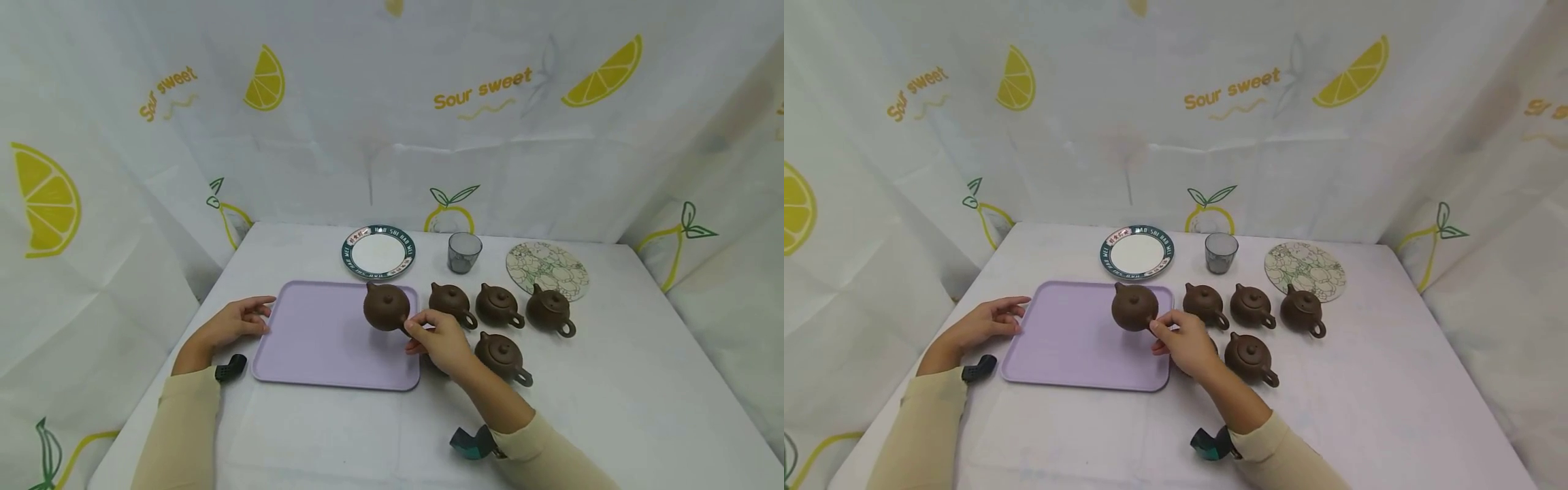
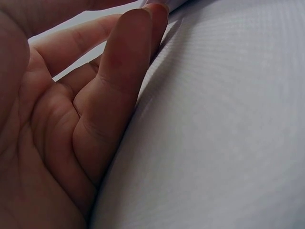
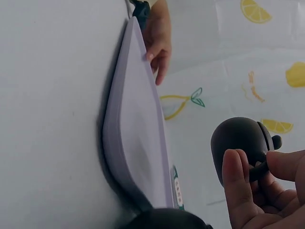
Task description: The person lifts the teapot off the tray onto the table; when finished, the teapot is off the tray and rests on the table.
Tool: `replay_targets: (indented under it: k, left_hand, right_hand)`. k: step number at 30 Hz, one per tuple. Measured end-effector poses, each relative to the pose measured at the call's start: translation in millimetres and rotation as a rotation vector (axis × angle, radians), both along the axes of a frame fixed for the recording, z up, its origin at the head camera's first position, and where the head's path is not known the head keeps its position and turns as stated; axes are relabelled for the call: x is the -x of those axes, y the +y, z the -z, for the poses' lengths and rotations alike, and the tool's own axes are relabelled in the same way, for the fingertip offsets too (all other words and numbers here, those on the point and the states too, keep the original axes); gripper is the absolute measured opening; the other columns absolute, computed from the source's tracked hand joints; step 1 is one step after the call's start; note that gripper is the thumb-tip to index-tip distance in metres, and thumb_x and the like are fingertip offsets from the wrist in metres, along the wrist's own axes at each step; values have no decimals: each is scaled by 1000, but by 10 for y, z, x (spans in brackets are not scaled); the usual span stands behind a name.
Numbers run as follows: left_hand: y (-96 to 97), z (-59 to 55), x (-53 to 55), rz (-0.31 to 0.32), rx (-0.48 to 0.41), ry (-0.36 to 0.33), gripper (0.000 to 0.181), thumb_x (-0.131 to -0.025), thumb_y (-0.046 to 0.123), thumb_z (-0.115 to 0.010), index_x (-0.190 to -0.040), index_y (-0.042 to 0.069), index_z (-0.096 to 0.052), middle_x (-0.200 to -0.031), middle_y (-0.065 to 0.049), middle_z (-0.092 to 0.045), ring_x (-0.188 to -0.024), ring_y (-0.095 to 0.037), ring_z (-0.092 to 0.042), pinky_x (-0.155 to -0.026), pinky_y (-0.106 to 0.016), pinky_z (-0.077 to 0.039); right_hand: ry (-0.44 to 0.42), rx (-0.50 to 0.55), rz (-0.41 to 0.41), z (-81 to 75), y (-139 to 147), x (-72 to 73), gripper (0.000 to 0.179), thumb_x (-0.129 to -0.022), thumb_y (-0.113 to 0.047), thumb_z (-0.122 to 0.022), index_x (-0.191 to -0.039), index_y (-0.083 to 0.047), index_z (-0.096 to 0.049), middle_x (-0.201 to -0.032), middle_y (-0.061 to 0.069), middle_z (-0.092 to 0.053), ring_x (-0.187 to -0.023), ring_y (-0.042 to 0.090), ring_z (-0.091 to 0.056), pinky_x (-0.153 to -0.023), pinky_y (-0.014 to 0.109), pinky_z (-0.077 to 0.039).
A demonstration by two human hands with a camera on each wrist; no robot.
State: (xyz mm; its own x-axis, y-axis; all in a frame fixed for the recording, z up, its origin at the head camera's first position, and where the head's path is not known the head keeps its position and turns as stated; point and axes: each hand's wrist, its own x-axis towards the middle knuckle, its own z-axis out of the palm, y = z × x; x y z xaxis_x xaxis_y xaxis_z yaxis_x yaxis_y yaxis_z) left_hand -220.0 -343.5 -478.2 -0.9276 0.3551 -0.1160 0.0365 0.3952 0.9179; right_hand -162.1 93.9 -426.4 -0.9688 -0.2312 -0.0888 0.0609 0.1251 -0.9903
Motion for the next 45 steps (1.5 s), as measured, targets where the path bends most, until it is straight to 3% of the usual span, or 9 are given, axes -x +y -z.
replay_targets:
  k: [9,16,21,26,33,37,40,43,45]
  left_hand:
    - [-20,-15,-15,-5,-2,-1,72,-82,5,-76,-143,-7,-39,-118,-24,-52,-85,-10,-60,-77,-19,-46]
    - [-13,4,10,1,-18,-11,73,-83,5,-76,-144,-8,-38,-118,-24,-52,-85,-10,-60,-76,-19,-47]
    - [-13,15,12,1,-22,-15,72,-83,4,-75,-143,-8,-38,-118,-24,-52,-85,-9,-59,-75,-19,-47]
    - [-14,14,16,-1,-16,-11,72,-83,4,-75,-143,-8,-39,-117,-23,-53,-84,-9,-59,-75,-19,-47]
    - [-8,3,18,-4,-5,-10,72,-82,5,-76,-143,-8,-39,-117,-24,-53,-84,-9,-59,-75,-19,-47]
    - [-2,-4,16,-1,6,-9,72,-83,5,-75,-143,-8,-38,-117,-24,-53,-85,-10,-60,-76,-19,-47]
    - [-2,2,23,1,7,-5,71,-83,5,-75,-143,-9,-39,-116,-23,-53,-84,-10,-60,-76,-20,-48]
    - [-7,13,26,1,2,-1,71,-83,4,-75,-142,-9,-39,-115,-23,-53,-84,-10,-60,-75,-20,-48]
    - [-9,18,27,-1,3,1,71,-82,4,-75,-142,-9,-39,-115,-23,-53,-83,-10,-60,-75,-20,-48]
  right_hand:
    - [53,-52,58,-107,611,-115,24,-97,-11,-61,-101,12,-58,-99,27,-62,-74,29,-69,-70,37,-56]
    - [82,-169,74,-175,1052,-191,26,-98,-14,-61,-104,11,-58,-90,25,-65,-75,31,-70,-71,35,-56]
    - [117,-231,62,-208,1297,-263,26,-97,-14,-61,-103,11,-59,-99,26,-64,-76,30,-70,-72,35,-56]
    - [158,-294,56,-236,1521,-336,25,-98,-16,-60,-102,8,-59,-95,21,-65,-74,25,-71,-70,33,-56]
    - [128,-316,79,-214,1818,-435,27,-100,-19,-56,-103,8,-57,-84,15,-67,-75,27,-71,-74,25,-52]
    - [99,-376,114,-193,1978,-480,29,-101,-23,-56,-103,6,-57,-85,13,-69,-77,25,-71,-85,41,-49]
    - [81,-414,131,-171,2081,-513,31,-101,-25,-55,-104,6,-58,-84,13,-70,-78,25,-71,-85,42,-48]
    - [68,-438,141,-130,2171,-541,32,-101,-24,-55,-104,7,-58,-82,13,-71,-77,25,-71,-77,29,-49]
    - [47,-445,148,-89,2228,-557,31,-101,-24,-56,-104,7,-59,-81,13,-71,-77,25,-71,-77,30,-48]
